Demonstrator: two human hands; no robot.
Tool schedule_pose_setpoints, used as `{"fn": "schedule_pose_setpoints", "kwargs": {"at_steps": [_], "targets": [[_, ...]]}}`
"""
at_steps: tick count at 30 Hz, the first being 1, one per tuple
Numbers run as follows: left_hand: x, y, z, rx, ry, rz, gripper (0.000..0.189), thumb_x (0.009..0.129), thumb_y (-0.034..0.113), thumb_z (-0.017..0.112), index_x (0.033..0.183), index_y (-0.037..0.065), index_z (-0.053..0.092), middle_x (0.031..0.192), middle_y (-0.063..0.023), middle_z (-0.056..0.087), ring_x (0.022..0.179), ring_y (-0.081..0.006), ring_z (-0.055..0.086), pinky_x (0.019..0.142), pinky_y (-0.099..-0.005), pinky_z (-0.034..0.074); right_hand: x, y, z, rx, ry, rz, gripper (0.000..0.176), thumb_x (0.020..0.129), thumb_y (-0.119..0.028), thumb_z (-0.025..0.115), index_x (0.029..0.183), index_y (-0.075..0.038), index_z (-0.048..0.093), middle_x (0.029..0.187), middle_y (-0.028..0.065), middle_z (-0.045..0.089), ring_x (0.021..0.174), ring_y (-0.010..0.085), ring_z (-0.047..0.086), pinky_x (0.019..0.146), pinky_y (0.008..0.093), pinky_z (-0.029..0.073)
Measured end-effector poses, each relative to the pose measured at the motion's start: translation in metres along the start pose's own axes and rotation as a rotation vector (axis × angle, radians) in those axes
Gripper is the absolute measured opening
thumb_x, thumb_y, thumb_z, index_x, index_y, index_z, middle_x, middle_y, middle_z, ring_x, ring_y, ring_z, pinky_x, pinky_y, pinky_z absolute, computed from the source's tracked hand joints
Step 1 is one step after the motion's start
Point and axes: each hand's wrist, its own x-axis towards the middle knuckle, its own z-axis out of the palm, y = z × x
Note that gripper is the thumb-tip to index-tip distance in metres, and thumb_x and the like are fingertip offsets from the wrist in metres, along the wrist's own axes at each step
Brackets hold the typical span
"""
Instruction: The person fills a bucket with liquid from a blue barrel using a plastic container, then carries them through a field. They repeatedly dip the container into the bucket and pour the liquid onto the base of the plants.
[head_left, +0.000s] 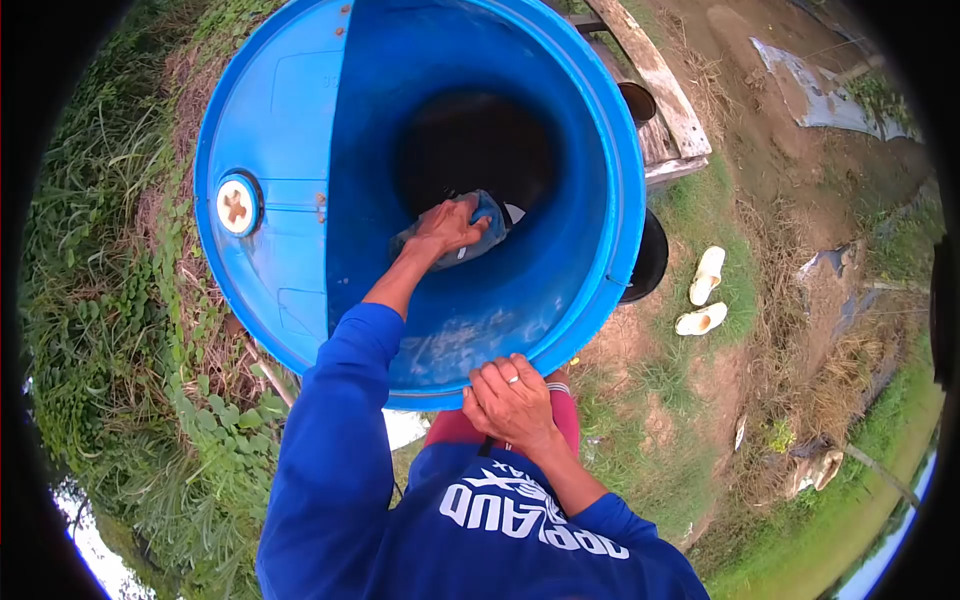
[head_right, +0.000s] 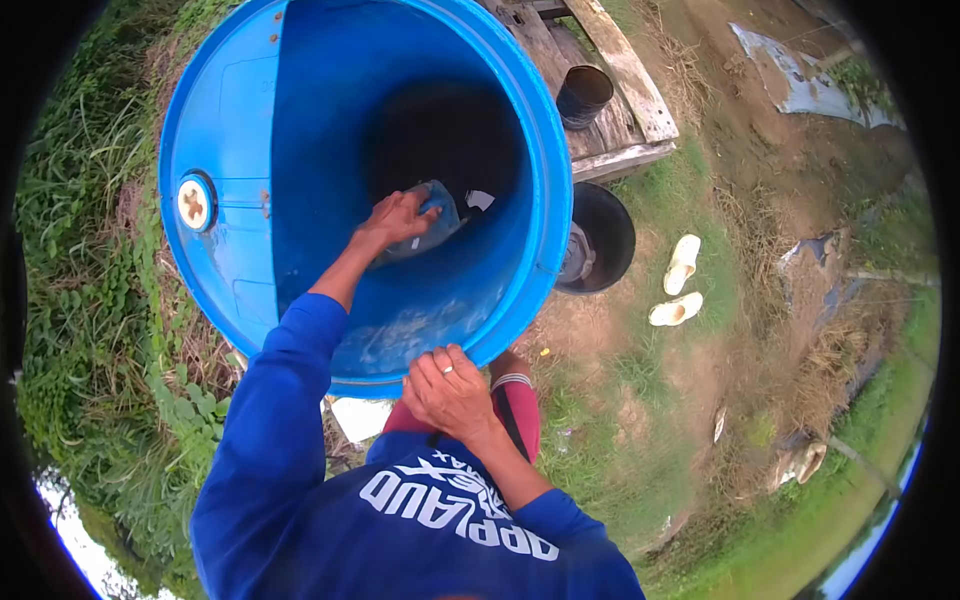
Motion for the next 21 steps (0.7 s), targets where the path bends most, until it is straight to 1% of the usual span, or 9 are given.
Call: {"fn": "schedule_pose_setpoints", "kwargs": {"at_steps": [3,6,8,10,14,16,19,20,21], "targets": [[0.060,-0.031,0.064,0.101,-0.079,0.058,0.050,0.087,0.040,0.052,0.124,0.006,0.053,0.108,-0.0236,0.063,0.107,-0.0389,0.058,0.092,-0.0462,0.045,-0.006,-0.005,0.001,-0.044,-0.088,0.077,0.021,0.079,-0.026,0.060,0.086,-0.006,0.063,0.084,0.0059,0.059,0.090,0.0197,0.058,0.091,0.0351,0.042],[0.112,-0.069,0.143,0.183,-0.046,0.128,0.050,0.087,0.041,0.051,0.124,0.008,0.051,0.110,-0.0231,0.063,0.108,-0.0404,0.058,0.093,-0.0487,0.045,-0.008,-0.011,0.002,-0.072,-0.112,0.147,0.021,0.080,-0.028,0.060,0.089,-0.009,0.064,0.090,0.0039,0.061,0.093,0.0174,0.059,0.093,0.0338,0.040],[0.132,-0.078,0.170,0.241,-0.021,0.152,0.050,0.087,0.041,0.051,0.124,0.007,0.052,0.110,-0.0234,0.063,0.107,-0.0408,0.058,0.093,-0.0502,0.045,-0.011,-0.015,0.005,-0.102,-0.113,0.199,0.021,0.079,-0.030,0.060,0.090,-0.013,0.066,0.091,0.0011,0.062,0.095,0.0147,0.059,0.099,0.0328,0.036],[0.143,-0.084,0.190,0.242,-0.175,0.077,0.051,0.085,0.040,0.053,0.123,0.007,0.051,0.110,-0.0229,0.063,0.105,-0.0404,0.060,0.090,-0.0513,0.047,-0.015,-0.018,0.009,-0.131,-0.103,0.208,0.021,0.079,-0.030,0.060,0.089,-0.013,0.066,0.090,0.0004,0.062,0.095,0.0142,0.059,0.100,0.0327,0.034],[0.159,-0.096,0.221,0.200,-0.134,0.104,0.046,0.083,0.037,0.054,0.117,0.006,0.055,0.104,-0.0214,0.065,0.097,-0.0385,0.063,0.087,-0.0496,0.049,-0.030,-0.019,0.018,-0.186,-0.097,0.211,0.020,0.075,-0.032,0.060,0.086,-0.018,0.069,0.089,-0.0028,0.064,0.093,0.0108,0.060,0.105,0.0330,0.029],[0.169,-0.101,0.236,0.224,-0.109,0.136,0.038,0.082,0.034,0.055,0.107,0.007,0.060,0.096,-0.0181,0.067,0.089,-0.0365,0.065,0.082,-0.0469,0.052,-0.037,-0.022,0.019,-0.208,-0.131,0.207,0.021,0.073,-0.035,0.060,0.086,-0.023,0.070,0.089,-0.0054,0.065,0.091,0.0085,0.061,0.108,0.0331,0.026],[0.171,-0.106,0.252,0.278,-0.070,0.202,0.032,0.082,0.032,0.055,0.100,0.008,0.063,0.092,-0.0162,0.068,0.089,-0.0336,0.066,0.081,-0.0443,0.052,-0.060,-0.023,0.024,-0.249,-0.185,0.139,0.022,0.072,-0.036,0.059,0.088,-0.025,0.069,0.092,-0.0066,0.065,0.092,0.0080,0.061,0.107,0.0329,0.026],[0.174,-0.103,0.257,0.273,-0.066,0.195,0.032,0.082,0.032,0.055,0.100,0.008,0.063,0.092,-0.0162,0.068,0.089,-0.0336,0.066,0.081,-0.0443,0.052,-0.066,-0.023,0.026,-0.287,-0.176,0.127,0.026,0.078,-0.038,0.054,0.095,-0.026,0.068,0.100,-0.0063,0.064,0.095,0.0075,0.061,0.107,0.0323,0.026],[0.179,-0.102,0.266,0.323,-0.116,0.108,0.029,0.081,0.031,0.056,0.099,0.010,0.065,0.099,-0.0129,0.067,0.095,-0.0290,0.065,0.084,-0.0405,0.051,-0.072,-0.022,0.028,-0.286,-0.178,0.119,0.026,0.078,-0.038,0.054,0.095,-0.026,0.068,0.100,-0.0063,0.064,0.095,0.0075,0.061,0.107,0.0323,0.026]]}}
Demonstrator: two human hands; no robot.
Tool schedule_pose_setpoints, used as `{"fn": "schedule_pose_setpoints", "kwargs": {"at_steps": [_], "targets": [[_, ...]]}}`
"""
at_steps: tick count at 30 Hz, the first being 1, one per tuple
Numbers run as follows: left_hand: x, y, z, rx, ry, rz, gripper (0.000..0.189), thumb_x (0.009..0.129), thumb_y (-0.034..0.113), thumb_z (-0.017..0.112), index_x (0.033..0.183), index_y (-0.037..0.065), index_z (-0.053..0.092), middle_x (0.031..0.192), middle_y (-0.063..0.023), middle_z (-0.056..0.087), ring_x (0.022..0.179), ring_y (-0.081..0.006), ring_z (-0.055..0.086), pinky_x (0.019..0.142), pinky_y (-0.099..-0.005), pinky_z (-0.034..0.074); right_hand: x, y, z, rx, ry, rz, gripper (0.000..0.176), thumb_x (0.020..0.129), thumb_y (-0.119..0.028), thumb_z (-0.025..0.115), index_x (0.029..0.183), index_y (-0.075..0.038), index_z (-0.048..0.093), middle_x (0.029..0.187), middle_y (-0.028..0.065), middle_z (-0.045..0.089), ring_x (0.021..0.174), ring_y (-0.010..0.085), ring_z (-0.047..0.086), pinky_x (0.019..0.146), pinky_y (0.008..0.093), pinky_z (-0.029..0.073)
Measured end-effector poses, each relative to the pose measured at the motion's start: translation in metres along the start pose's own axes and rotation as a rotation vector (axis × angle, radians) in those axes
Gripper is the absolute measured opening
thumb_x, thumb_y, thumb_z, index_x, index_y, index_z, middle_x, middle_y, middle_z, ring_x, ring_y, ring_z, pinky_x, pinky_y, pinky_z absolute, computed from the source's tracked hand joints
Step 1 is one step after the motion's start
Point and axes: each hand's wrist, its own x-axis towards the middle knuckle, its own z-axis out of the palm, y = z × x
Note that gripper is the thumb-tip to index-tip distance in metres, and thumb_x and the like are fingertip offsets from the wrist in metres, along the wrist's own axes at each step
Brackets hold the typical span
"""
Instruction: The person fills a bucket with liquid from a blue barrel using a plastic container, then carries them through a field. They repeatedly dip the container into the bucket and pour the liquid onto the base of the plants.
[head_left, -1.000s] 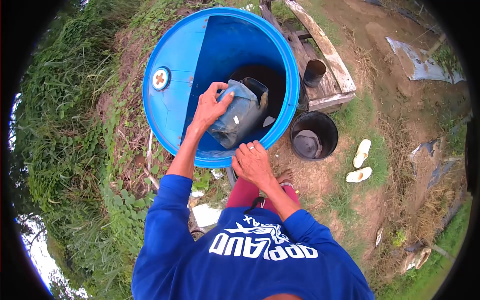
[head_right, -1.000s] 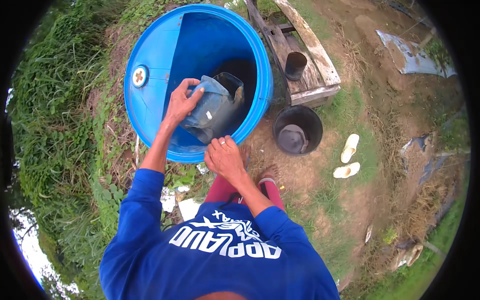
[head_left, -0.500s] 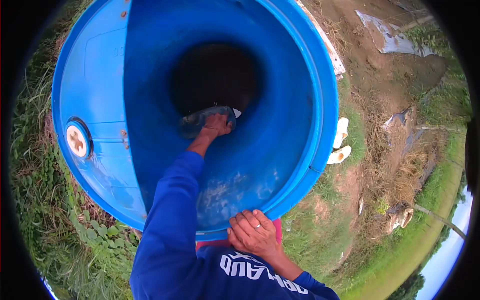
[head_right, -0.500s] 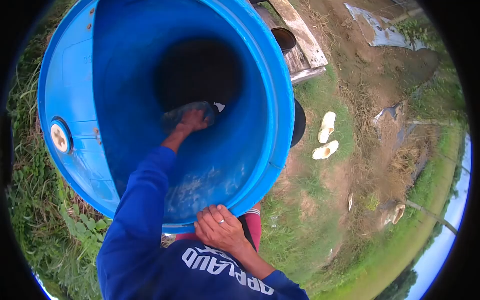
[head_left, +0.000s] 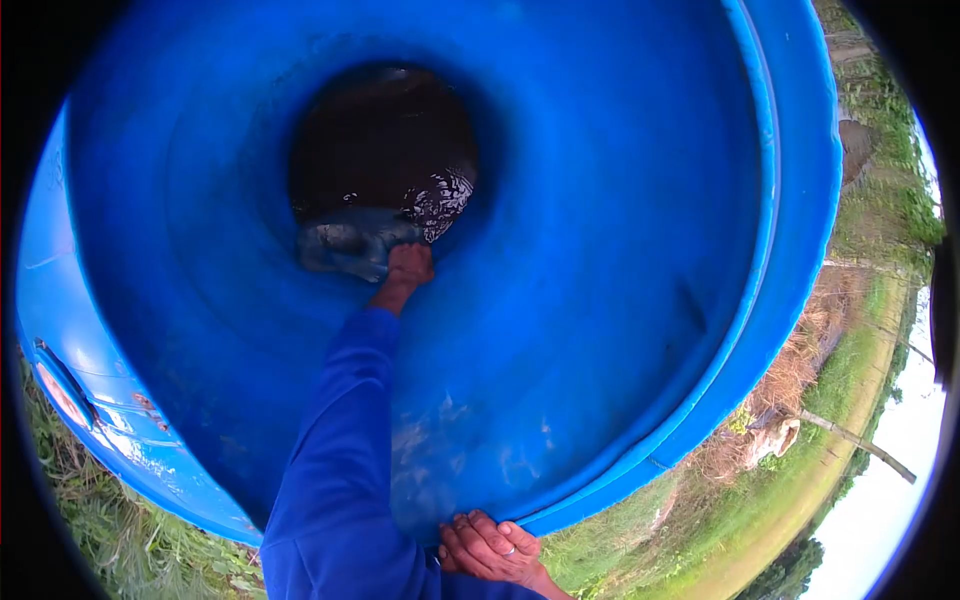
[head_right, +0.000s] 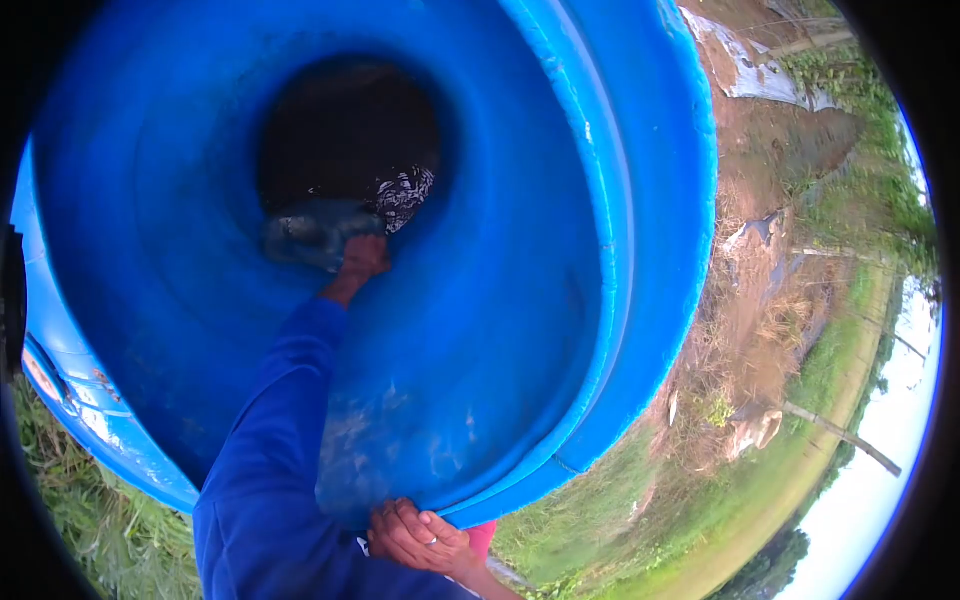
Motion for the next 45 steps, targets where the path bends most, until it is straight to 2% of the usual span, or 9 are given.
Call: {"fn": "schedule_pose_setpoints", "kwargs": {"at_steps": [3,6,14,15,21,25,34,36,45], "targets": [[0.012,0.001,0.020,0.036,-0.081,-0.090,0.026,0.082,0.028,0.057,0.100,0.013,0.067,0.109,-0.0097,0.066,0.103,-0.0249,0.063,0.088,-0.0364,0.049,-0.053,-0.007,0.039,-0.213,-0.086,-0.263,0.029,0.090,-0.029,0.044,0.112,-0.019,0.060,0.105,-0.0014,0.062,0.101,0.0132,0.058,0.100,0.0316,0.035],[0.021,0.002,0.034,0.044,-0.049,-0.122,0.026,0.082,0.027,0.057,0.102,0.013,0.066,0.108,-0.0093,0.066,0.104,-0.0246,0.063,0.088,-0.0355,0.048,-0.048,0.000,0.038,-0.064,-0.066,-0.106,0.026,0.092,-0.027,0.044,0.110,-0.017,0.060,0.105,0.0005,0.062,0.098,0.0144,0.059,0.096,0.0306,0.038],[0.033,0.002,0.028,0.016,-0.048,-0.194,0.031,0.081,0.029,0.059,0.108,0.016,0.063,0.111,-0.0064,0.064,0.108,-0.0199,0.060,0.089,-0.0346,0.046,-0.068,-0.001,0.057,0.068,0.026,-0.153,0.022,0.097,-0.021,0.044,0.106,-0.010,0.060,0.104,0.0053,0.062,0.090,0.0174,0.061,0.087,0.0280,0.048],[0.032,0.004,0.028,-0.001,-0.090,-0.180,0.032,0.080,0.030,0.059,0.109,0.016,0.063,0.112,-0.0059,0.064,0.108,-0.0198,0.060,0.091,-0.0339,0.045,-0.069,-0.004,0.049,-0.049,-0.086,-0.098,0.033,0.084,-0.026,0.045,0.113,-0.028,0.061,0.116,-0.0097,0.060,0.108,0.0046,0.055,0.109,0.0340,0.022],[0.087,-0.027,0.126,-0.123,0.072,-0.111,0.037,0.078,0.033,0.058,0.110,0.016,0.064,0.114,-0.0064,0.063,0.110,-0.0193,0.059,0.097,-0.0316,0.041,-0.092,0.002,0.057,-0.005,-0.095,-0.069,0.034,0.085,-0.025,0.042,0.114,-0.027,0.057,0.117,-0.0095,0.059,0.109,0.0052,0.054,0.108,0.0331,0.022],[0.037,0.000,0.047,-0.015,-0.019,-0.143,0.044,0.076,0.036,0.057,0.113,0.015,0.063,0.113,-0.0073,0.064,0.112,-0.0195,0.059,0.098,-0.0307,0.040,-0.099,0.005,0.068,-0.014,-0.054,-0.089,0.026,0.090,-0.027,0.045,0.111,-0.028,0.060,0.115,-0.0067,0.058,0.110,0.0056,0.053,0.109,0.0309,0.024],[0.045,-0.029,0.062,-0.071,0.076,-0.143,0.051,0.070,0.042,0.062,0.110,0.011,0.065,0.114,-0.0112,0.065,0.112,-0.0238,0.059,0.097,-0.0348,0.043,-0.106,0.003,0.083,-0.155,0.094,-0.081,0.027,0.086,-0.037,0.052,0.112,-0.034,0.058,0.116,-0.0120,0.057,0.112,0.0035,0.053,0.110,0.0340,0.022],[0.044,-0.030,0.053,-0.121,0.010,-0.148,0.052,0.069,0.043,0.063,0.109,0.011,0.065,0.116,-0.0114,0.064,0.113,-0.0242,0.058,0.098,-0.0358,0.043,-0.112,0.003,0.077,-0.183,-0.039,-0.150,0.030,0.088,-0.032,0.047,0.116,-0.034,0.056,0.117,-0.0122,0.056,0.113,0.0027,0.052,0.109,0.0341,0.023],[0.060,-0.060,0.069,-0.314,-0.063,-0.110,0.065,0.070,0.052,0.063,0.119,0.010,0.059,0.134,-0.0132,0.051,0.127,-0.0293,0.045,0.105,-0.0394,0.037,-0.098,-0.003,0.082,-0.232,0.122,-0.078,0.032,0.091,-0.024,0.039,0.117,-0.034,0.055,0.117,-0.0131,0.055,0.110,0.0022,0.051,0.107,0.0337,0.023]]}}
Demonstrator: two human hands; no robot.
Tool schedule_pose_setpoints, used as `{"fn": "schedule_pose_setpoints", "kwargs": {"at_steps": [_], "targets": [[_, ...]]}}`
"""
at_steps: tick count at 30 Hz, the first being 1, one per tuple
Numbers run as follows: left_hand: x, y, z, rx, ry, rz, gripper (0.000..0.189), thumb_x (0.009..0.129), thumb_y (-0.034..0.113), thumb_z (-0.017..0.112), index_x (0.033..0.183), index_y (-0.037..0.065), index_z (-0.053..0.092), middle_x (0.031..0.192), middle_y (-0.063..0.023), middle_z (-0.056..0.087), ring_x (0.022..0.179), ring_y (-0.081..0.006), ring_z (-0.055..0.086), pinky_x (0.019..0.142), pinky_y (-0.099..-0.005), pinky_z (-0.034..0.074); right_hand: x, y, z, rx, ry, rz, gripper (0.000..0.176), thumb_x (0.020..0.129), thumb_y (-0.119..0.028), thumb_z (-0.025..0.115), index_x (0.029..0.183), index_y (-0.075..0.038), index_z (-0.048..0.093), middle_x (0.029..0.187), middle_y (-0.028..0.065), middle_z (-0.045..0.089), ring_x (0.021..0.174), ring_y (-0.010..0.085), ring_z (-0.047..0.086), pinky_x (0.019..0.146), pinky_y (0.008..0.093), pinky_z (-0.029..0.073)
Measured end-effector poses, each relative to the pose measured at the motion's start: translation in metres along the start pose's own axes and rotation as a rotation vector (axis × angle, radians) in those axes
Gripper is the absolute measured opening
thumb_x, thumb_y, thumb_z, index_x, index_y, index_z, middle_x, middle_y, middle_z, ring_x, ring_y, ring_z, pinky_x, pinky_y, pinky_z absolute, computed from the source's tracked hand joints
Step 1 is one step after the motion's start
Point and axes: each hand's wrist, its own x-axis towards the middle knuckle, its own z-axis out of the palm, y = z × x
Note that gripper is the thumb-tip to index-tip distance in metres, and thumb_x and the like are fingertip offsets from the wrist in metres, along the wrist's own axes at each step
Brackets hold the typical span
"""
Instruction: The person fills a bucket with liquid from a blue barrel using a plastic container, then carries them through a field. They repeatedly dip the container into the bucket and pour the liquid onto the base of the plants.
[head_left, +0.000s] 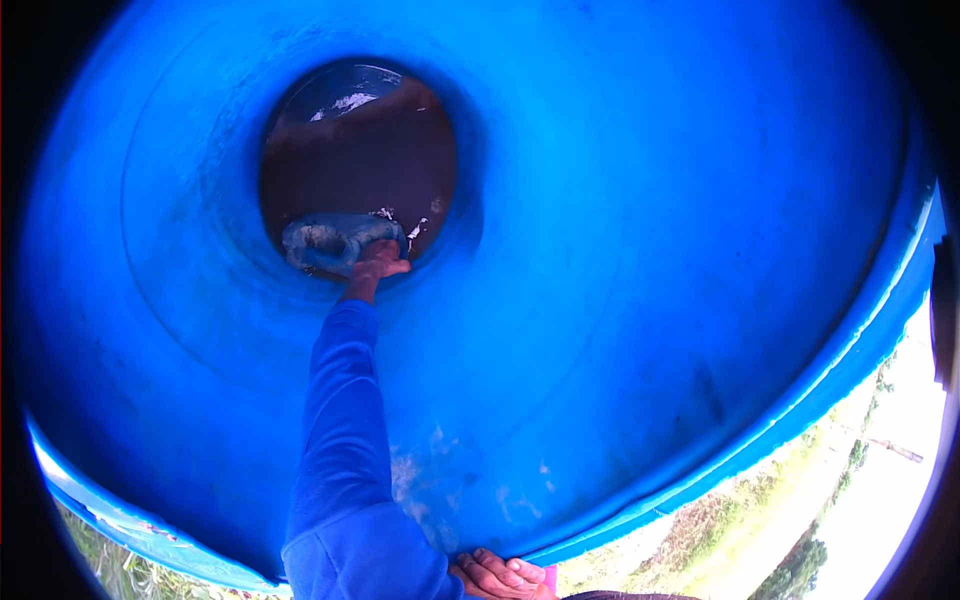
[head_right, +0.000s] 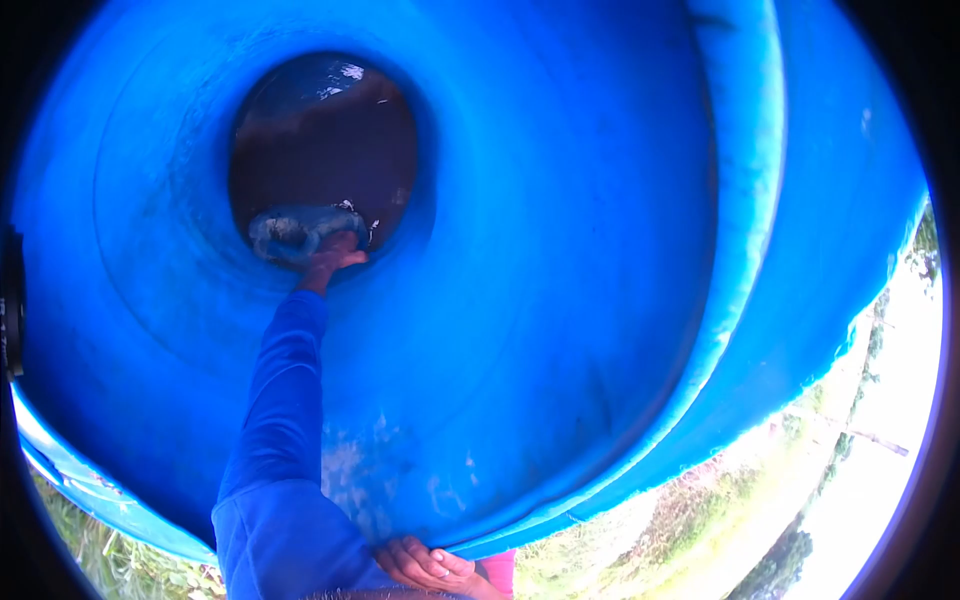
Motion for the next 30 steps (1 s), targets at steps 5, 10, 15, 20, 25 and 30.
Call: {"fn": "schedule_pose_setpoints", "kwargs": {"at_steps": [5,10,15,20,25,30], "targets": [[-0.017,0.011,-0.027,-0.173,-0.088,-0.036,0.078,0.073,0.060,0.059,0.134,0.013,0.047,0.145,-0.0125,0.037,0.136,-0.0284,0.033,0.111,-0.0396,0.029,-0.039,-0.021,0.000,-0.010,-0.145,-0.089,0.023,0.089,-0.034,0.046,0.108,-0.033,0.058,0.110,-0.0119,0.058,0.103,0.0024,0.054,0.105,0.0343,0.025],[-0.012,0.024,-0.052,-0.514,-0.083,0.046,0.085,0.077,0.064,0.056,0.142,0.014,0.037,0.152,-0.0068,0.027,0.140,-0.0255,0.025,0.114,-0.0388,0.021,0.021,-0.003,-0.021,0.146,-0.075,0.056,0.019,0.087,-0.037,0.049,0.103,-0.033,0.059,0.106,-0.0109,0.060,0.099,0.0031,0.055,0.104,0.0338,0.025],[-0.045,0.021,-0.055,-0.691,0.073,0.136,0.083,0.081,0.061,0.057,0.144,0.014,0.033,0.151,-0.0067,0.029,0.141,-0.0238,0.022,0.115,-0.0365,0.019,0.052,0.010,-0.029,0.258,-0.024,0.091,0.013,0.082,-0.039,0.055,0.089,-0.030,0.061,0.095,-0.0079,0.063,0.091,0.0056,0.059,0.102,0.0317,0.026],[-0.079,0.047,-0.074,-0.569,0.158,0.066,0.082,0.082,0.059,0.058,0.145,0.014,0.031,0.149,-0.0076,0.034,0.141,-0.0236,0.024,0.115,-0.0349,0.019,0.048,0.006,-0.029,0.326,0.129,0.218,0.013,0.077,-0.036,0.057,0.079,-0.024,0.062,0.084,-0.0053,0.063,0.085,0.0071,0.059,0.106,0.0327,0.025],[-0.128,0.086,-0.128,-0.404,0.097,0.095,0.071,0.085,0.053,0.056,0.136,0.007,0.040,0.138,-0.0165,0.047,0.130,-0.0303,0.043,0.108,-0.0392,0.033,0.038,0.009,-0.041,0.392,0.168,0.229,0.014,0.077,-0.031,0.059,0.079,-0.018,0.063,0.084,-0.0022,0.062,0.086,0.0090,0.060,0.100,0.0312,0.032],[-0.141,0.103,-0.140,-0.088,0.052,0.143,0.065,0.086,0.050,0.055,0.133,0.007,0.041,0.134,-0.0203,0.050,0.125,-0.0349,0.047,0.103,-0.0405,0.038,0.031,0.009,-0.042,0.451,0.165,0.245,0.010,0.077,-0.027,0.060,0.075,-0.017,0.059,0.084,-0.0009,0.060,0.088,0.0113,0.059,0.092,0.0294,0.039]]}}
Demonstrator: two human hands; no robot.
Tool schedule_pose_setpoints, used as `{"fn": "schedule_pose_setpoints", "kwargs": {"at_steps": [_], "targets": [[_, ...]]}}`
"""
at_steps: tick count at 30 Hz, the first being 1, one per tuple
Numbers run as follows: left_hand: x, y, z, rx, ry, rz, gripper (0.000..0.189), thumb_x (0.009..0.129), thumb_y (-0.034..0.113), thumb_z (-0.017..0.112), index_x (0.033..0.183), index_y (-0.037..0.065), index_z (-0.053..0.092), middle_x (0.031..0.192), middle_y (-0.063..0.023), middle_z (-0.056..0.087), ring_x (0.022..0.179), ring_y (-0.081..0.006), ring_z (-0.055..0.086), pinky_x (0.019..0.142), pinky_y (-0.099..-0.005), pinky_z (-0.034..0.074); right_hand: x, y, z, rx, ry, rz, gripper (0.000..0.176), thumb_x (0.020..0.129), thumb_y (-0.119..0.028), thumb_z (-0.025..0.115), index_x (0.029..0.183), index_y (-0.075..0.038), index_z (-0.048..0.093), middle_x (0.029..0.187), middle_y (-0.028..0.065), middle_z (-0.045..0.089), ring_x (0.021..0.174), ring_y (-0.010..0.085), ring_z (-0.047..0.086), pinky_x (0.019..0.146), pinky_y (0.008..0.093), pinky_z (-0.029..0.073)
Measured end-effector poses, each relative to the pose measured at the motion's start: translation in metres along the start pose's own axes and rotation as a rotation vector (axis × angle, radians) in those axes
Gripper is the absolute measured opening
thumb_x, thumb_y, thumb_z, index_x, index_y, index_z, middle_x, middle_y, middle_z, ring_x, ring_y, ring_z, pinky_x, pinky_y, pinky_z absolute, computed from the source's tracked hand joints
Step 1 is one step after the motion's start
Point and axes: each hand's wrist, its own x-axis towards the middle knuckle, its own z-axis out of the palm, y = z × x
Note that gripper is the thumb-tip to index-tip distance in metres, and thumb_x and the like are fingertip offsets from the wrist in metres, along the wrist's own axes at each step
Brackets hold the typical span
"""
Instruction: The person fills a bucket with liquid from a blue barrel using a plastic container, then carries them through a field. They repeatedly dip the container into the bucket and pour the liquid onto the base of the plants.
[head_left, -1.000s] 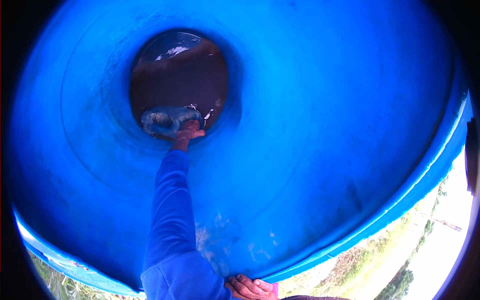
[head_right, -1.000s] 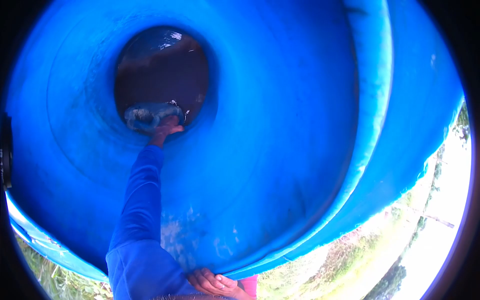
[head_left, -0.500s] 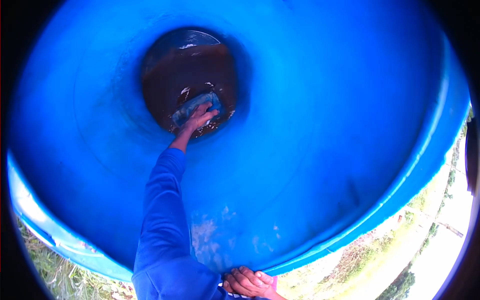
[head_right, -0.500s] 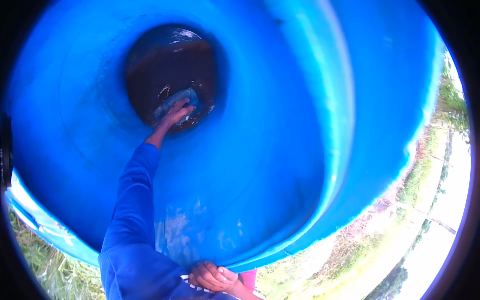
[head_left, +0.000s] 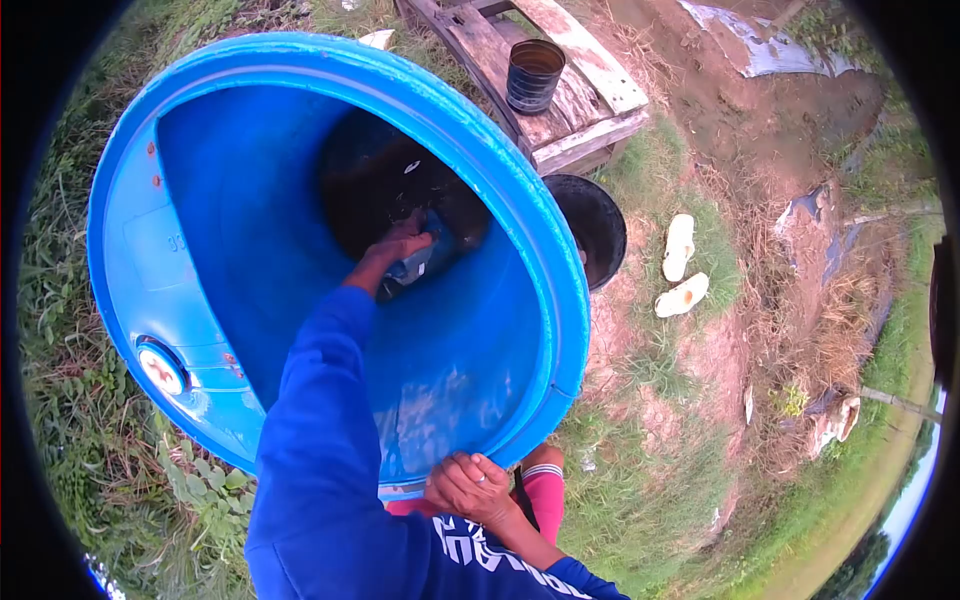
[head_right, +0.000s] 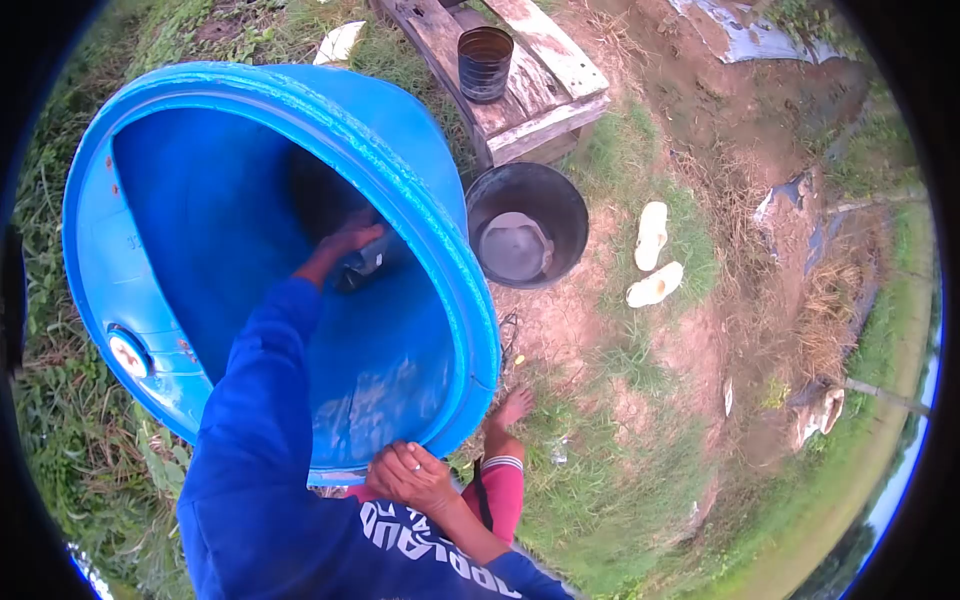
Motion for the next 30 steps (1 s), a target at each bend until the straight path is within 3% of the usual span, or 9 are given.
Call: {"fn": "schedule_pose_setpoints", "kwargs": {"at_steps": [4,8,10,11,13,17,19,22,30], "targets": [[0.004,-0.009,0.011,0.285,-0.101,-0.055,0.067,0.085,0.051,0.053,0.136,0.009,0.038,0.133,-0.0205,0.050,0.121,-0.0372,0.050,0.101,-0.0405,0.041,0.000,0.004,0.001,0.015,0.058,-0.018,0.011,0.077,-0.026,0.059,0.073,-0.016,0.058,0.080,-0.0002,0.058,0.084,0.0121,0.059,0.091,0.0292,0.041],[0.077,-0.153,0.080,-0.345,0.054,0.122,0.068,0.083,0.054,0.051,0.134,0.011,0.042,0.132,-0.0193,0.052,0.119,-0.0341,0.053,0.098,-0.0421,0.043,-0.003,0.002,0.006,0.044,0.096,0.017,0.012,0.079,-0.026,0.056,0.072,-0.016,0.057,0.078,0.0000,0.057,0.080,0.0126,0.059,0.092,0.0291,0.041],[0.065,-0.150,0.068,0.605,-0.003,0.320,0.065,0.080,0.059,0.053,0.127,0.014,0.054,0.130,-0.0168,0.054,0.118,-0.0293,0.055,0.093,-0.0435,0.047,-0.002,0.002,0.007,0.037,0.101,0.021,0.012,0.080,-0.026,0.056,0.072,-0.016,0.057,0.078,-0.0001,0.057,0.081,0.0123,0.059,0.093,0.0293,0.040],[0.064,-0.152,0.069,0.605,-0.014,0.312,0.065,0.080,0.059,0.053,0.127,0.014,0.054,0.130,-0.0168,0.054,0.118,-0.0293,0.055,0.093,-0.0435,0.047,-0.003,0.001,0.007,0.023,0.109,0.020,0.013,0.080,-0.027,0.055,0.073,-0.016,0.057,0.078,-0.0001,0.057,0.082,0.0120,0.059,0.095,0.0295,0.039],[0.085,-0.181,0.070,0.094,0.158,-0.075,0.062,0.078,0.064,0.054,0.118,0.018,0.063,0.127,-0.0126,0.057,0.115,-0.0299,0.057,0.087,-0.0442,0.050,-0.004,0.001,0.010,0.030,0.115,0.025,0.013,0.080,-0.027,0.055,0.073,-0.017,0.057,0.078,-0.0003,0.057,0.083,0.0118,0.059,0.096,0.0296,0.038],[0.098,-0.200,0.061,-0.017,0.116,0.118,0.063,0.078,0.066,0.055,0.118,0.018,0.064,0.125,-0.0093,0.058,0.113,-0.0312,0.058,0.086,-0.0454,0.050,-0.009,0.002,0.015,0.012,0.116,0.026,0.013,0.081,-0.028,0.054,0.073,-0.018,0.056,0.079,-0.0009,0.058,0.085,0.0111,0.059,0.100,0.0302,0.036],[0.081,-0.185,0.063,-0.553,0.228,0.044,0.062,0.078,0.062,0.059,0.122,0.018,0.062,0.124,-0.0089,0.058,0.115,-0.0331,0.055,0.088,-0.0498,0.047,-0.009,0.002,0.014,0.013,0.119,0.026,0.014,0.082,-0.029,0.054,0.073,-0.018,0.056,0.079,-0.0012,0.058,0.086,0.0110,0.059,0.102,0.0308,0.035],[0.004,0.024,-0.023,1.067,-0.369,-0.327,0.060,0.077,0.055,0.064,0.123,0.017,0.061,0.126,-0.0100,0.057,0.118,-0.0332,0.052,0.090,-0.0537,0.043,-0.009,0.003,0.016,0.002,0.127,0.021,0.015,0.083,-0.029,0.053,0.073,-0.019,0.055,0.080,-0.0019,0.058,0.087,0.0108,0.059,0.104,0.0318,0.033],[0.015,-0.032,-0.027,0.977,-0.332,0.060,0.047,0.080,0.042,0.065,0.121,0.020,0.062,0.122,-0.0086,0.060,0.115,-0.0362,0.052,0.086,-0.0616,0.039,-0.013,0.004,0.022,-0.022,0.143,-0.005,0.013,0.086,-0.030,0.051,0.077,-0.020,0.054,0.084,-0.0036,0.058,0.090,0.0096,0.059,0.106,0.0328,0.032]]}}
